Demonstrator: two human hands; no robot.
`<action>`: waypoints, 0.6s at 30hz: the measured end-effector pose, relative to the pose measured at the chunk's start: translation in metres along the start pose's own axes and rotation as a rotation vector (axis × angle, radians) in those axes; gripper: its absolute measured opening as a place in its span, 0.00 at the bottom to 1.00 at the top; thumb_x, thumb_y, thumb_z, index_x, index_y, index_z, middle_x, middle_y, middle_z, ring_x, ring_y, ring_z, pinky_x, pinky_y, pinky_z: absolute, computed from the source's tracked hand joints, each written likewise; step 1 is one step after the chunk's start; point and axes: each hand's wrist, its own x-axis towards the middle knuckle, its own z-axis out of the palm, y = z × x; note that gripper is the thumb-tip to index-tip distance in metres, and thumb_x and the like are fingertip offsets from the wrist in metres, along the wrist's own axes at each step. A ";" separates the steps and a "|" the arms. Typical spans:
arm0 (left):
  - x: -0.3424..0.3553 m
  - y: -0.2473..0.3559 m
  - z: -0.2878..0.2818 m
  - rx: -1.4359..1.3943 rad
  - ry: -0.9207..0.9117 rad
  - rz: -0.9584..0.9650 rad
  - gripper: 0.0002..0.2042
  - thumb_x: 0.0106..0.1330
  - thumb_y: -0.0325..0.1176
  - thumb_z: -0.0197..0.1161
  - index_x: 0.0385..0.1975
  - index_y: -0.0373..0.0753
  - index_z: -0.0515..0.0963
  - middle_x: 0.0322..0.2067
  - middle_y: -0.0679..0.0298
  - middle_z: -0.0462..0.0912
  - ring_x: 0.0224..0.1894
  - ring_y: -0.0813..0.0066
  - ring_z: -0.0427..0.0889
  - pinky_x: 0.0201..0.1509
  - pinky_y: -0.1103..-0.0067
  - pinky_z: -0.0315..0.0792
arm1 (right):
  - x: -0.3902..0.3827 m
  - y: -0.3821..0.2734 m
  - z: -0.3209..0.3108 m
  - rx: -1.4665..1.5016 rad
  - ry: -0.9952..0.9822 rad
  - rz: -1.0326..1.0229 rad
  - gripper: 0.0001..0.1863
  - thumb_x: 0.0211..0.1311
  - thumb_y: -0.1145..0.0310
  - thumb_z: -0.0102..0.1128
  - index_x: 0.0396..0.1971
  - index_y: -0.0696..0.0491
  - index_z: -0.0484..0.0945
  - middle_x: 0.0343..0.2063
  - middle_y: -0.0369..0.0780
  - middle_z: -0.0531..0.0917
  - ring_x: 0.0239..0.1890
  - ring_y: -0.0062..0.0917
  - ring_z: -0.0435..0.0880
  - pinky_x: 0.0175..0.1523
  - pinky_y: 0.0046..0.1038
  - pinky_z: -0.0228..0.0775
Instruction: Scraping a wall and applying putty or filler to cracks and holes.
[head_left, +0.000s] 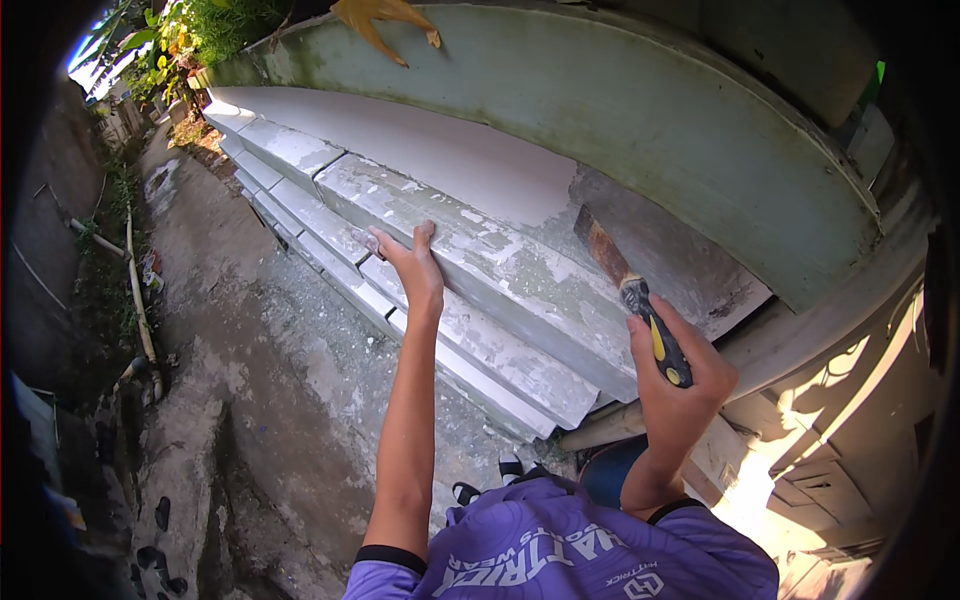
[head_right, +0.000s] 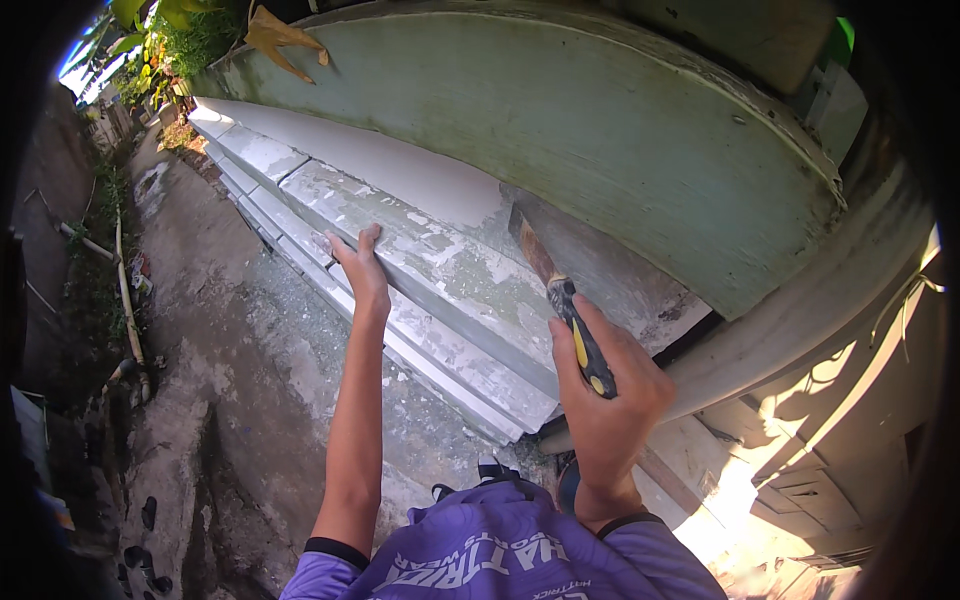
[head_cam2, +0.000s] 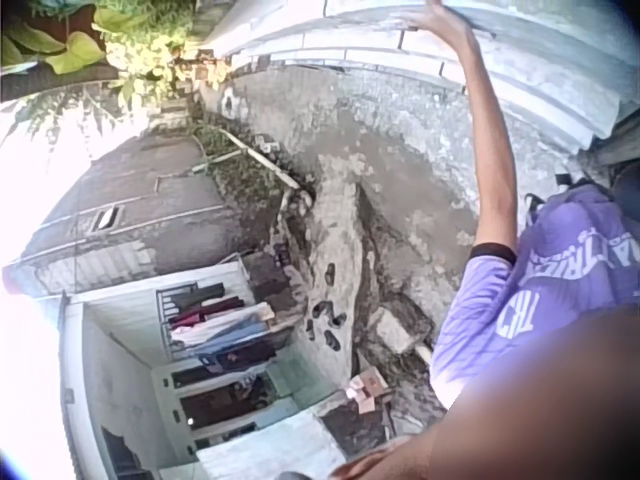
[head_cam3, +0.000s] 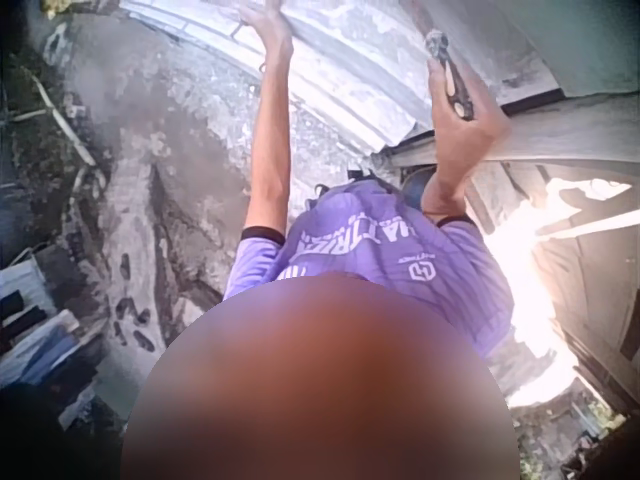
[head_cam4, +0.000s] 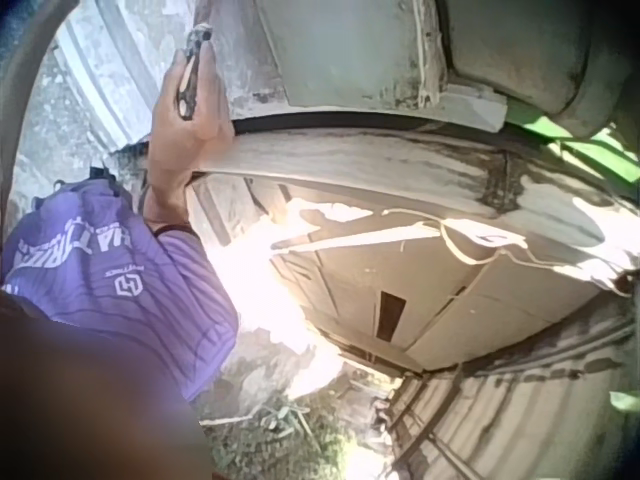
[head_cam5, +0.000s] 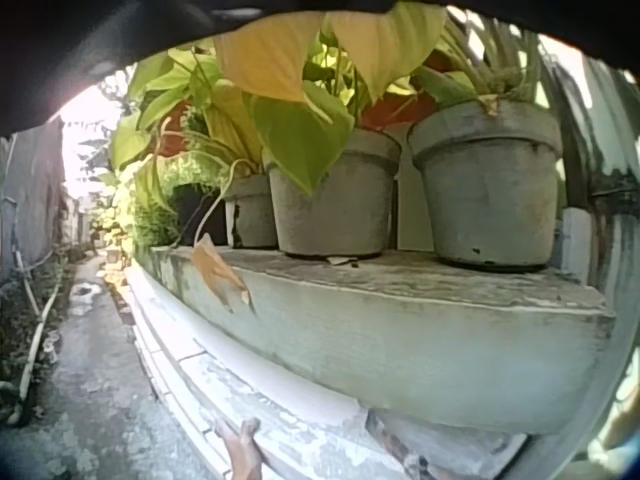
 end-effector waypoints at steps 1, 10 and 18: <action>0.001 -0.001 0.001 -0.022 0.007 0.004 0.51 0.63 0.45 0.63 0.71 0.25 0.33 0.72 0.37 0.35 0.76 0.50 0.34 0.76 0.68 0.32 | 0.006 -0.002 0.006 -0.003 0.004 0.000 0.14 0.50 0.78 0.72 0.39 0.57 0.85 0.27 0.44 0.86 0.28 0.30 0.86 0.33 0.27 0.75; 0.006 -0.009 -0.003 -0.053 0.012 -0.002 0.51 0.62 0.44 0.64 0.71 0.26 0.34 0.72 0.37 0.35 0.76 0.51 0.34 0.76 0.69 0.33 | -0.001 -0.013 0.003 0.028 0.007 0.026 0.13 0.51 0.78 0.72 0.39 0.59 0.85 0.27 0.44 0.86 0.27 0.24 0.85 0.36 0.24 0.74; 0.000 0.001 -0.003 -0.032 0.026 -0.015 0.50 0.62 0.43 0.64 0.72 0.28 0.35 0.73 0.39 0.35 0.76 0.52 0.34 0.76 0.70 0.32 | -0.003 -0.010 -0.010 0.039 -0.079 0.025 0.14 0.51 0.77 0.72 0.41 0.58 0.84 0.29 0.44 0.86 0.28 0.31 0.86 0.34 0.27 0.75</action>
